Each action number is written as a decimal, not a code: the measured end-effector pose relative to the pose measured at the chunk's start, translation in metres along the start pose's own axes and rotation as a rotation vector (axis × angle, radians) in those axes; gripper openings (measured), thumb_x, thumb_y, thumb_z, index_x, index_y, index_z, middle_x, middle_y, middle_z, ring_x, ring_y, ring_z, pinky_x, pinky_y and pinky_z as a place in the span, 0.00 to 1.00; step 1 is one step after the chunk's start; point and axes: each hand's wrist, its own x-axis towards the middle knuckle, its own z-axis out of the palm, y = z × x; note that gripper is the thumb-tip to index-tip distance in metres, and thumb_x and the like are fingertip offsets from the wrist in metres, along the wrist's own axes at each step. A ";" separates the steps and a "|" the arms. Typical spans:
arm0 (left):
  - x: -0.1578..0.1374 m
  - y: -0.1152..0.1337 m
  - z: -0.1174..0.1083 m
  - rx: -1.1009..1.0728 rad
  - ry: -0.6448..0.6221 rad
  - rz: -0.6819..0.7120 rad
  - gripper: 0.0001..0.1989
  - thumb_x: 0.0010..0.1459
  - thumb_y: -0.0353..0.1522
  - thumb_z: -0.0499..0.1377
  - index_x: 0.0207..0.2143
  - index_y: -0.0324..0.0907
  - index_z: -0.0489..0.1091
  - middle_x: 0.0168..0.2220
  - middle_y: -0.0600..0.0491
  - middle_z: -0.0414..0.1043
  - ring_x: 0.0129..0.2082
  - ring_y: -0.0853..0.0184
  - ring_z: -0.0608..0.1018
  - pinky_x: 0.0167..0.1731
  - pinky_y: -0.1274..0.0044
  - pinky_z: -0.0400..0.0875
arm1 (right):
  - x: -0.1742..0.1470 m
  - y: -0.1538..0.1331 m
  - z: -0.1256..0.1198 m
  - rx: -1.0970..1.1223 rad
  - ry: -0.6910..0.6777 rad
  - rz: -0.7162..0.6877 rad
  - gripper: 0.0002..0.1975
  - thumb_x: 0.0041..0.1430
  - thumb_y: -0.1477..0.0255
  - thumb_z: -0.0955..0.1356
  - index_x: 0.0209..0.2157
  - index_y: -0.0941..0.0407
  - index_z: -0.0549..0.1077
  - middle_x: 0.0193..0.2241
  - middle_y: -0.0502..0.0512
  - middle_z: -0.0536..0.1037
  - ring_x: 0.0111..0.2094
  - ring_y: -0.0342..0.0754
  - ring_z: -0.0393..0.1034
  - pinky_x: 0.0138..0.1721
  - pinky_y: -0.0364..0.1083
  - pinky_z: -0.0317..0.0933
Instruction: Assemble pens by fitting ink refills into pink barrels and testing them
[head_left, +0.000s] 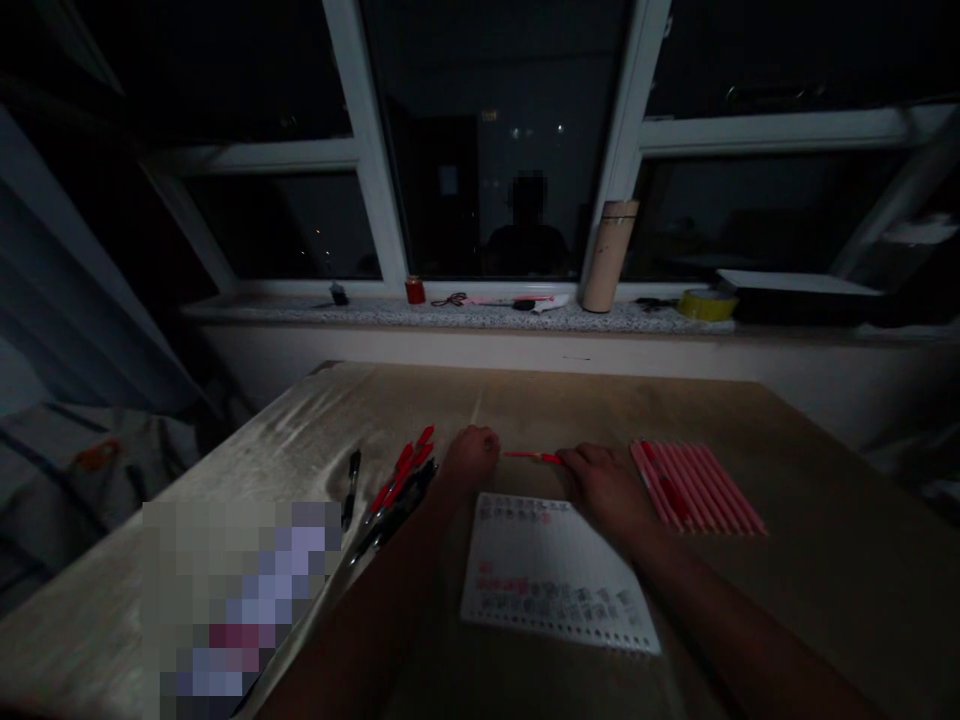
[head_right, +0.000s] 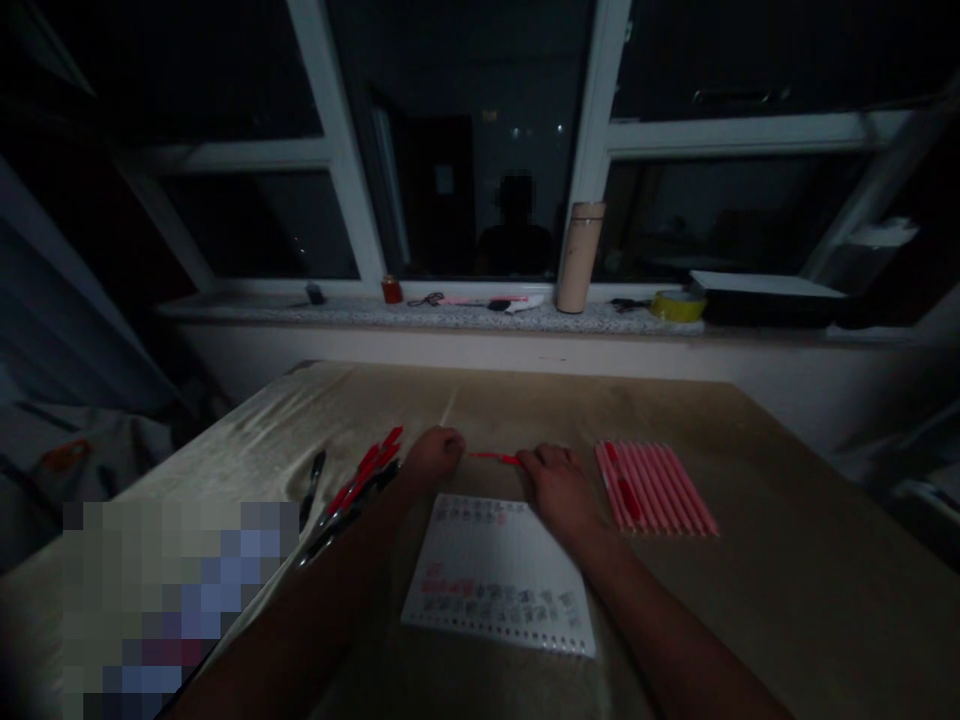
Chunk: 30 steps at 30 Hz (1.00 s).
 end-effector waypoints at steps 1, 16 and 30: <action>-0.002 -0.002 0.001 -0.026 0.026 -0.008 0.12 0.55 0.30 0.50 0.29 0.38 0.72 0.31 0.49 0.73 0.35 0.66 0.73 0.40 0.74 0.66 | 0.002 0.000 0.001 0.013 0.010 -0.008 0.16 0.61 0.74 0.60 0.49 0.54 0.71 0.39 0.60 0.74 0.42 0.52 0.66 0.46 0.49 0.53; -0.039 0.039 -0.007 -0.071 0.117 0.427 0.14 0.60 0.38 0.50 0.43 0.40 0.68 0.41 0.47 0.70 0.43 0.63 0.70 0.46 0.68 0.63 | 0.004 0.001 0.025 0.259 0.132 -0.102 0.16 0.64 0.64 0.59 0.47 0.52 0.72 0.34 0.55 0.73 0.36 0.46 0.68 0.39 0.44 0.59; -0.032 0.020 -0.007 -0.058 0.085 0.375 0.17 0.61 0.41 0.48 0.40 0.42 0.72 0.38 0.48 0.70 0.41 0.64 0.70 0.45 0.70 0.62 | -0.001 0.015 0.024 0.216 0.137 -0.028 0.15 0.63 0.66 0.59 0.45 0.54 0.73 0.39 0.57 0.76 0.41 0.48 0.68 0.44 0.47 0.59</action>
